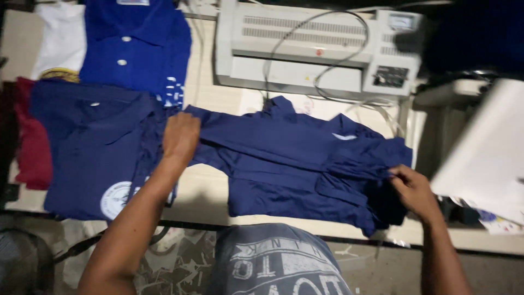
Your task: Folding several blue polo shirts and placing them in a stack.
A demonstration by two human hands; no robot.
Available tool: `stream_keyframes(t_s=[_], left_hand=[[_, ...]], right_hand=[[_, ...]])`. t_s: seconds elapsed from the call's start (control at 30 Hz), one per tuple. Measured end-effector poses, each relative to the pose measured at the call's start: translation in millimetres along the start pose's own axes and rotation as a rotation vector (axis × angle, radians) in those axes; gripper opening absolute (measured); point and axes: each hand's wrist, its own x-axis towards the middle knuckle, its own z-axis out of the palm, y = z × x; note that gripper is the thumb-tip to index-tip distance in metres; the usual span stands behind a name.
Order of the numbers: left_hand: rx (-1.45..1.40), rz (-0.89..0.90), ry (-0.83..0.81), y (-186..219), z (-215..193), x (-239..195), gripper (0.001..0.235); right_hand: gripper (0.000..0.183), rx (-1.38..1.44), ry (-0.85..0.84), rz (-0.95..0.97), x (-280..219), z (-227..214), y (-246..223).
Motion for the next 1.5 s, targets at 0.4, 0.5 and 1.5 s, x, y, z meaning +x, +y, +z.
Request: stream_keyframes(t_s=[0.4, 0.5, 1.5], left_hand=[[-0.011, -0.063, -0.134, 26.2, -26.2, -32.6, 0.017], [-0.175, -0.126, -0.148, 46.8, -64.4, -10.1, 0.025], [-0.38, -0.858, -0.054, 80.5, 17.4, -33.6, 0.038]], right_hand=[[0.032, -0.242, 0.281, 0.0, -26.0, 21.0, -99.5], [0.027, -0.339, 0.385, -0.094, -8.1, 34.8, -122.2], [0.052, -0.058, -0.054, -0.388, 30.5, 171.1, -234.9]])
